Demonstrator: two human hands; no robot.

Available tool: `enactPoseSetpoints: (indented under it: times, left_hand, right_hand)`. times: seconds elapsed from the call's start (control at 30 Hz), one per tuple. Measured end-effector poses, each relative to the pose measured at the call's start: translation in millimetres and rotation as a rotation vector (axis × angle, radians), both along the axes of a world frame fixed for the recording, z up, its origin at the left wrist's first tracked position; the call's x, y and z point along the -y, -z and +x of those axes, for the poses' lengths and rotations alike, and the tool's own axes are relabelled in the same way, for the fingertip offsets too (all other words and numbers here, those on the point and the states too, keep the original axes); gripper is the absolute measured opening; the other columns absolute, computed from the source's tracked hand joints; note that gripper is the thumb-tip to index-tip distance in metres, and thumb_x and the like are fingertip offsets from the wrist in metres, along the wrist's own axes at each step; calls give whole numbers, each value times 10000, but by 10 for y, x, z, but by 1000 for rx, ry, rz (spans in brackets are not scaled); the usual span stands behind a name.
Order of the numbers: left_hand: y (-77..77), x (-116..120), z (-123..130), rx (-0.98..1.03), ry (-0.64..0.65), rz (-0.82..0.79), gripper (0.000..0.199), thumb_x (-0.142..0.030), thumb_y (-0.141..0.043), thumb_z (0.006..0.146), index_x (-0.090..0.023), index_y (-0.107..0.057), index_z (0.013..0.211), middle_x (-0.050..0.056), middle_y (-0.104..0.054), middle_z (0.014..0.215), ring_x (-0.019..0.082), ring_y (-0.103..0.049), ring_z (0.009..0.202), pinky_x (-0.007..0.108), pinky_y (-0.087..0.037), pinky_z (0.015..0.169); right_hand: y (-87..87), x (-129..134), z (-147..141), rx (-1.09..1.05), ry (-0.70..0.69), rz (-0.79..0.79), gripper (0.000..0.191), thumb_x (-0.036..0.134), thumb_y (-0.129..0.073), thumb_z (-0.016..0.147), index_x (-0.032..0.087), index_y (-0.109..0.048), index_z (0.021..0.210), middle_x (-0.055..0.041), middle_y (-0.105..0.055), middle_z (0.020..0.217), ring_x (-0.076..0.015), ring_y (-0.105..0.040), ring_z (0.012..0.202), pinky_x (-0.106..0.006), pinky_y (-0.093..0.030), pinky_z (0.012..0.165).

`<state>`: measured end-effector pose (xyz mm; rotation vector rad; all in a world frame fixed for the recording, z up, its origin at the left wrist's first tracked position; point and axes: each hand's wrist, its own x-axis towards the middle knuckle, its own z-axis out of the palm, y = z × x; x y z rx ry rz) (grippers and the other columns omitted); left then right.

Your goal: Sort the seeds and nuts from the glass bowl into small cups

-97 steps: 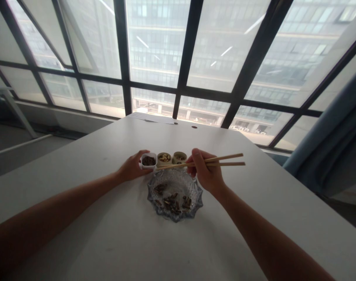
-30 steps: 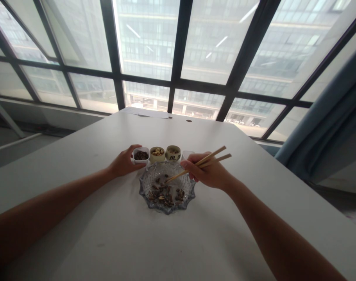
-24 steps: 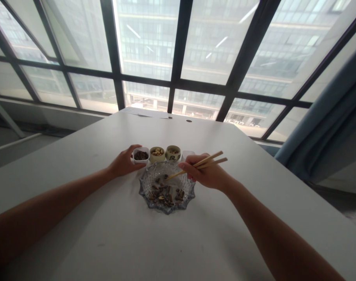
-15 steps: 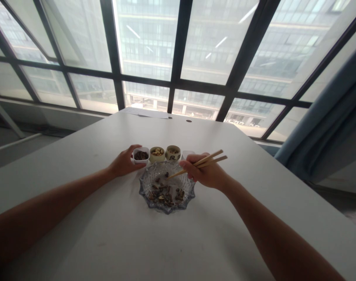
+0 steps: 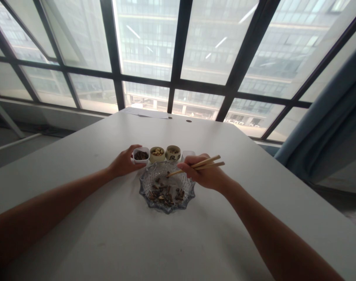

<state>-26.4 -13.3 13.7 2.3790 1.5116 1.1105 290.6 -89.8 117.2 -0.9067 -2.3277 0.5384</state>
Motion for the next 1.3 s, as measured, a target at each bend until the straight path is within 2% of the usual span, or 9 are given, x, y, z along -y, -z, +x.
enactPoseSetpoints:
  times: [0.3,0.53,0.83,1.13,1.3]
  left_hand:
    - [12,-9,7,5,-1,-6,715,-493,-729,677,-196,-496,1284,94,-716,1034,203,-659,762,333,-537,722]
    - [10,-7,7,4,-5,-11,709,-488,-722,680,-196,-495,1284,93,-718,1020,208,-662,770,335,-537,722]
    - [-3,-3,8,10,5,-22,707,-492,-716,685,-200,-489,1287,94,-719,1033,213,-672,797,333,-537,732]
    - [15,-13,1,6,-3,-7,700,-506,-718,685,-220,-490,1282,75,-726,1003,203,-673,780,322,-536,729]
    - [27,-24,0,-3,-5,-23,712,-513,-713,691,-206,-486,1292,83,-724,1011,210,-673,785,331,-539,728]
  right_hand:
    - [-23,35,1,29,39,70,474,461,-490,978,173,-563,607,-11,-577,458,-88,-504,382,-193,-374,367]
    - [-34,61,-19,16,47,-12,488,496,-481,977,178,-554,615,-18,-609,481,-97,-552,402,-186,-407,383]
    - [-61,55,8,12,52,23,472,485,-497,969,177,-571,619,-19,-606,473,-99,-541,393,-187,-395,362]
    - [-78,71,-4,36,89,-31,508,550,-466,962,183,-562,623,-15,-589,458,-98,-489,365,-209,-371,351]
    - [-90,71,14,31,69,-20,507,529,-469,967,186,-543,602,-17,-593,466,-98,-515,375,-198,-384,350]
